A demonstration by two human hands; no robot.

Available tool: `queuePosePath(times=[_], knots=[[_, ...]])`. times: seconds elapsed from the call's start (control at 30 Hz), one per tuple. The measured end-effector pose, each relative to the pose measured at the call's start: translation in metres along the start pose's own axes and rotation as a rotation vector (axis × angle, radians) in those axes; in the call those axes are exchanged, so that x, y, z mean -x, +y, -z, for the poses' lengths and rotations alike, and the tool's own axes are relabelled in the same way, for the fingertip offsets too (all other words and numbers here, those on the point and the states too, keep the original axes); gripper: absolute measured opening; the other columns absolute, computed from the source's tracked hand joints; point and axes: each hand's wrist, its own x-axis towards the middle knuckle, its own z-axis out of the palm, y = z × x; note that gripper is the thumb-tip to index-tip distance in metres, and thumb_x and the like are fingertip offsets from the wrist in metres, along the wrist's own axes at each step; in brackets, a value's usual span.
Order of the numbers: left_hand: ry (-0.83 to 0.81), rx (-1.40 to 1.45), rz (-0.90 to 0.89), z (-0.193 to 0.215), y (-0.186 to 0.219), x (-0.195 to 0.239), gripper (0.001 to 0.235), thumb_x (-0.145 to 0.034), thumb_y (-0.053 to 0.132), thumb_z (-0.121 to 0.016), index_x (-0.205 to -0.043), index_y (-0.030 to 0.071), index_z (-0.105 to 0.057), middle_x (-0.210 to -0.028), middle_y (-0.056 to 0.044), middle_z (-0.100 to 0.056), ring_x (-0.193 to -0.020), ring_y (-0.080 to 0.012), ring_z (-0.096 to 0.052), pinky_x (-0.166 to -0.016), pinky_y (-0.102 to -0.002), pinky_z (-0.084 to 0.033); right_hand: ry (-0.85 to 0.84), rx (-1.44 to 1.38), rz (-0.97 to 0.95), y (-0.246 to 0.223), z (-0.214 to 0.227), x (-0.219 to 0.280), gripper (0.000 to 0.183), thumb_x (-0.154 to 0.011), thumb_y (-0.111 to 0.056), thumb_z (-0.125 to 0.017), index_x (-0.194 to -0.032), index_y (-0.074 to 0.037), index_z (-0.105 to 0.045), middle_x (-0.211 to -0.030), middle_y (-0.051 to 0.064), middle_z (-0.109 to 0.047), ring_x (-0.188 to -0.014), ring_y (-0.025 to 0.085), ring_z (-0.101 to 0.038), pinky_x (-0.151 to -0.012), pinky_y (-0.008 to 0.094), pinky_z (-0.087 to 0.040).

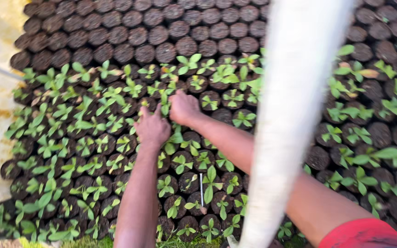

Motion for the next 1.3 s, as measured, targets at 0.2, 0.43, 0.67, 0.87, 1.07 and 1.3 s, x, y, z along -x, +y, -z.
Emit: queuePosePath(times=[0.2,0.43,0.67,0.87,1.07,1.3], knots=[[0.168,0.359,0.002,0.009,0.014,0.027,0.07,-0.082,0.043,-0.072,-0.142,0.014,-0.052,-0.126,-0.019,-0.057,-0.118,-0.0367,-0.059,-0.098,-0.064,-0.038,-0.094,-0.094,0.056,0.011,0.035,0.027,0.036,-0.079,-0.035,-0.081,-0.105,-0.011,-0.073,-0.106,0.022,-0.063,-0.098,0.042,-0.065,-0.086,0.053,-0.051],[0.489,0.47,-0.433,0.003,0.127,0.059,0.038,-0.099,0.02,-0.062,-0.132,0.002,-0.06,-0.12,-0.023,-0.057,-0.103,-0.0434,-0.061,-0.086,-0.053,-0.05,0.259,-0.185,0.054,0.091,0.097,0.089,0.031,-0.083,-0.031,-0.074,-0.105,-0.01,-0.073,-0.101,0.015,-0.069,-0.097,0.038,-0.068,-0.081,0.051,-0.054],[0.326,0.685,-0.899,-0.004,0.301,0.139,0.03,-0.097,0.016,-0.065,-0.122,-0.001,-0.063,-0.113,-0.022,-0.059,-0.1,-0.0427,-0.061,-0.084,-0.051,-0.05,0.767,-0.158,-0.32,0.252,0.192,0.22,0.021,-0.085,-0.027,-0.075,-0.091,-0.007,-0.077,-0.087,0.014,-0.072,-0.084,0.033,-0.07,-0.072,0.044,-0.054],[0.002,0.85,-1.145,-0.027,0.371,0.219,0.027,-0.097,0.013,-0.061,-0.12,-0.002,-0.064,-0.103,-0.018,-0.059,-0.091,-0.0342,-0.061,-0.08,-0.045,-0.051,1.18,-0.081,-0.775,0.388,0.236,0.403,0.02,-0.087,-0.022,-0.079,-0.085,-0.003,-0.076,-0.073,0.012,-0.074,-0.063,0.022,-0.071,-0.06,0.036,-0.053],[-0.343,0.754,-1.071,-0.041,0.388,0.274,0.026,-0.096,0.014,-0.06,-0.117,0.0,-0.066,-0.097,-0.013,-0.059,-0.073,-0.0239,-0.058,-0.064,-0.04,-0.048,1.431,-0.83,-1.224,0.467,0.223,0.504,0.016,-0.095,-0.009,-0.065,-0.087,0.006,-0.066,-0.074,0.014,-0.071,-0.057,0.024,-0.073,-0.041,0.032,-0.055],[-0.412,0.791,-1.09,-0.041,0.376,0.288,0.028,-0.096,0.015,-0.061,-0.118,-0.001,-0.065,-0.098,-0.013,-0.061,-0.069,-0.0214,-0.059,-0.063,-0.038,-0.049,1.394,-0.866,-1.482,0.5,0.219,0.479,0.022,-0.094,-0.009,-0.064,-0.101,0.011,-0.063,-0.089,0.02,-0.073,-0.061,0.027,-0.074,-0.047,0.039,-0.059]])
